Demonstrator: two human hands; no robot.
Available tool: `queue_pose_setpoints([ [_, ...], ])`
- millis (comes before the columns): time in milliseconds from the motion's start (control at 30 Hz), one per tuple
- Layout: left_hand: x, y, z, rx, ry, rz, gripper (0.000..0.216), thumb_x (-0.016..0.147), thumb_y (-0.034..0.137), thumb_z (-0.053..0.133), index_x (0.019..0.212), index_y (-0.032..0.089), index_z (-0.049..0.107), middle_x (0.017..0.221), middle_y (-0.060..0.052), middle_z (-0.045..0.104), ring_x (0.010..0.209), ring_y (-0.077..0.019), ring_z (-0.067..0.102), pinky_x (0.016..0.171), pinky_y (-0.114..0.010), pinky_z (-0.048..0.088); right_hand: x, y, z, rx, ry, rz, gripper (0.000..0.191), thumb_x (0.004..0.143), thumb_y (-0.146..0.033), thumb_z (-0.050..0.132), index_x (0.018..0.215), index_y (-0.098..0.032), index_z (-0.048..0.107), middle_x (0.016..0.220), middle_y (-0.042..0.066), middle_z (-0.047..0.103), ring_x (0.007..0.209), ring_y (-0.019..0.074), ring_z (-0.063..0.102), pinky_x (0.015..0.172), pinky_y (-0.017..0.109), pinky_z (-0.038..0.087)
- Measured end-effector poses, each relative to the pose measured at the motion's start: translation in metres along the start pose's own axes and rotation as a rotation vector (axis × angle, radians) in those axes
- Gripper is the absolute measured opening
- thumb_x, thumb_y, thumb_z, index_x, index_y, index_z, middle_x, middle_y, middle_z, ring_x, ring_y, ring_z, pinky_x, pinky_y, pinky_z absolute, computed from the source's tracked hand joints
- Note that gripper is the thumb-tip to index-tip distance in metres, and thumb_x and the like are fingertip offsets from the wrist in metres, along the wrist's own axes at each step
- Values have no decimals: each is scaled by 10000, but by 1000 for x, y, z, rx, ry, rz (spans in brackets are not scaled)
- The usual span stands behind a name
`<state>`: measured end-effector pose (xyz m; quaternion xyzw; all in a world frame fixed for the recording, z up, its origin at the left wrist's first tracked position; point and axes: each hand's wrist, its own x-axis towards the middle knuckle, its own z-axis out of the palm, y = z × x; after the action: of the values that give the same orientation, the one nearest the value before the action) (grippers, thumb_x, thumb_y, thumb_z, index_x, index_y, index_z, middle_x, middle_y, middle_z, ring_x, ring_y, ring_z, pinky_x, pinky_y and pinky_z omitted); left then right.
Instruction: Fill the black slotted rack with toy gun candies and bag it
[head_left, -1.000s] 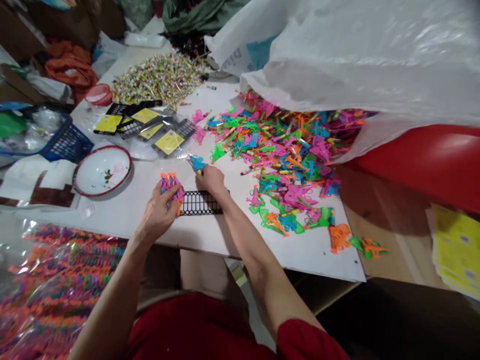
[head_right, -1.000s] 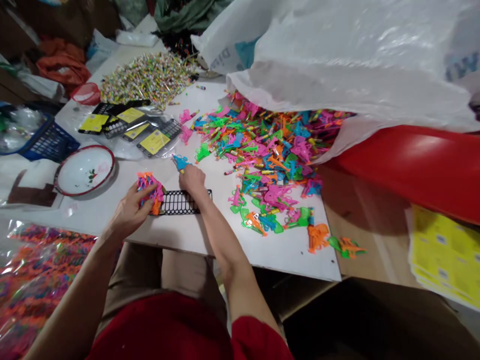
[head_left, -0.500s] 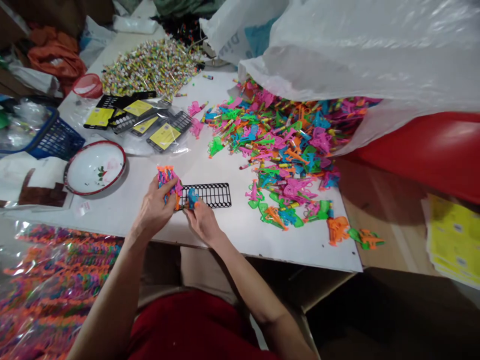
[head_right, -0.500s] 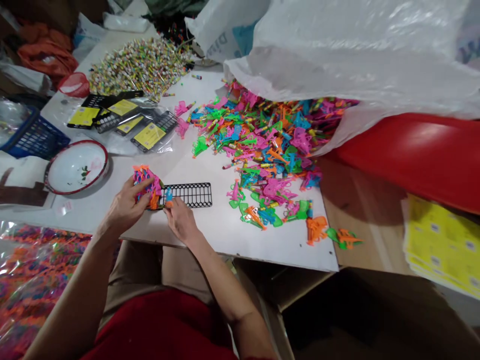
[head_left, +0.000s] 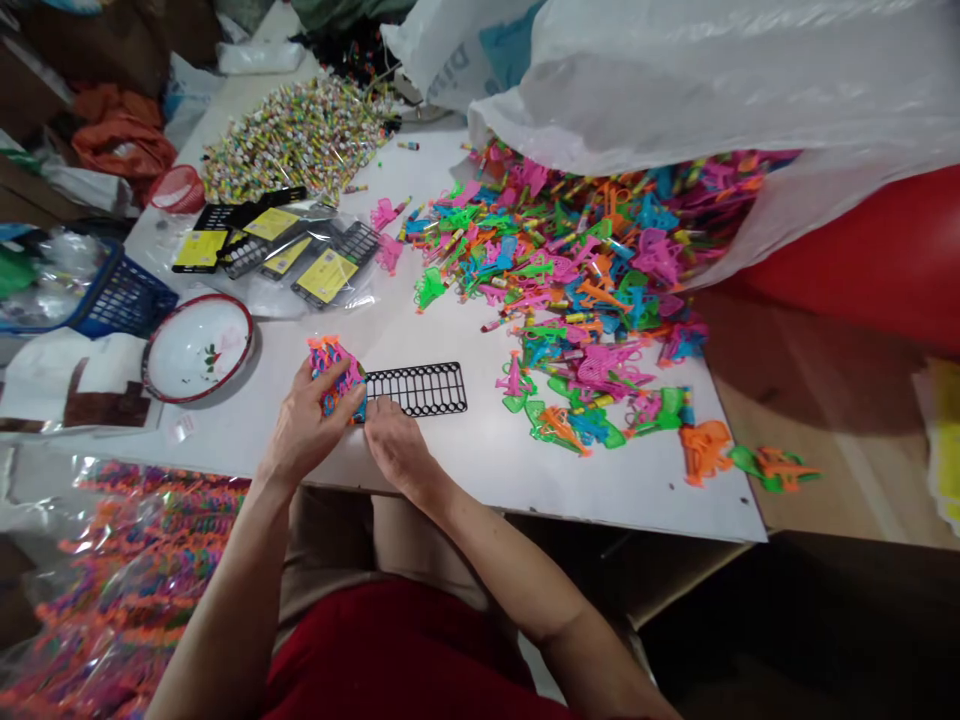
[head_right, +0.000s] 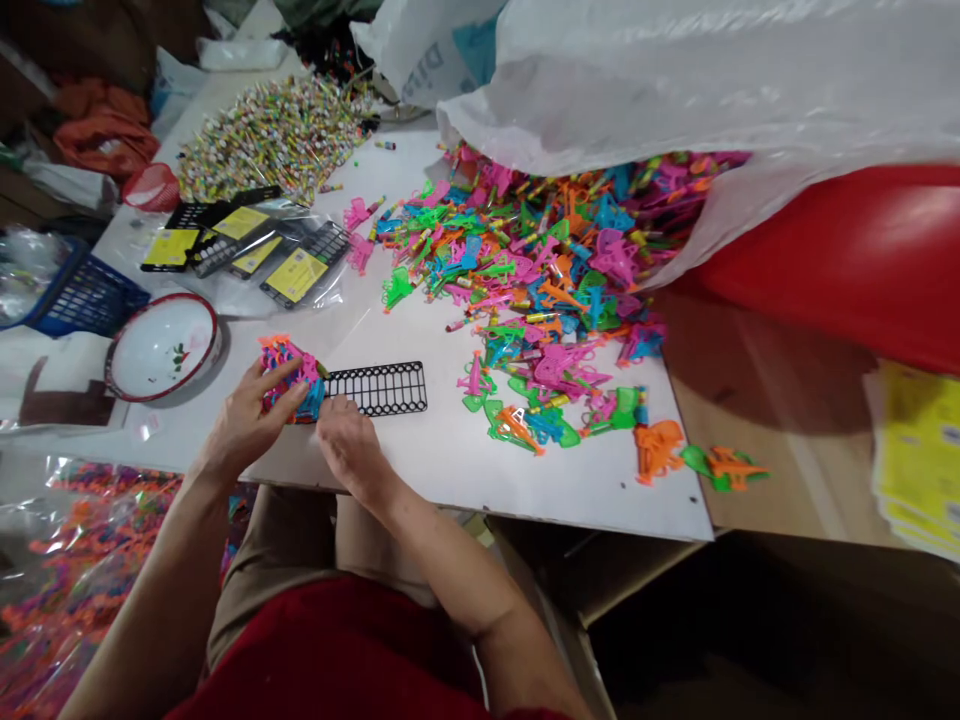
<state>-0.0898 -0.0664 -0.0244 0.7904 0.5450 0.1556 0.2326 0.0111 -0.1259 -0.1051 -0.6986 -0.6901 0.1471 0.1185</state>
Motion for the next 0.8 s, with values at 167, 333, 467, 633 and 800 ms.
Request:
queue_pose_setpoints([
  [167, -1, 2, 0, 68, -6, -47, 546, 773, 416, 556, 1290, 247, 601, 1340, -92, 535, 1232, -298, 534, 1039, -443, 450, -5, -7, 2, 56, -20, -18, 257, 920, -55, 359, 1034, -128, 577, 946, 149, 624, 848, 224, 612, 637, 291, 536],
  [333, -3, -13, -2, 86, -56, 14, 568, 738, 342, 541, 1296, 251, 601, 1389, -100, 504, 1264, -315, 512, 1011, -438, 481, -6, 13, -5, 187, 62, -227, 211, 877, -84, 466, 891, -141, 669, 842, 73, 693, 785, 184, 642, 674, 243, 563],
  [467, -3, -20, -1, 64, -47, 79, 572, 744, 309, 526, 1309, 243, 590, 1377, -101, 515, 1261, -308, 518, 1004, -429, 491, 36, 75, -42, 226, 102, -299, 267, 909, -139, 428, 855, -47, 672, 809, 31, 692, 699, 116, 634, 677, 207, 548],
  [633, -3, -20, -1, 78, -50, 89, 566, 747, 283, 520, 1307, 234, 590, 1399, -100, 499, 1273, -301, 509, 1020, -427, 481, 127, 136, -82, -173, 240, 140, 344, 905, 1, 325, 1011, -9, 653, 1144, 196, 619, 1064, 215, 593, 877, 293, 452],
  [800, -4, -15, -3, 61, -51, 91, 568, 753, 284, 516, 1310, 195, 588, 1408, -121, 490, 1298, -306, 482, 1051, -423, 452, 149, 147, -78, -252, 197, 73, 272, 879, -12, 427, 1017, -26, 661, 1245, 238, 558, 1168, 308, 480, 966, 427, 381],
])
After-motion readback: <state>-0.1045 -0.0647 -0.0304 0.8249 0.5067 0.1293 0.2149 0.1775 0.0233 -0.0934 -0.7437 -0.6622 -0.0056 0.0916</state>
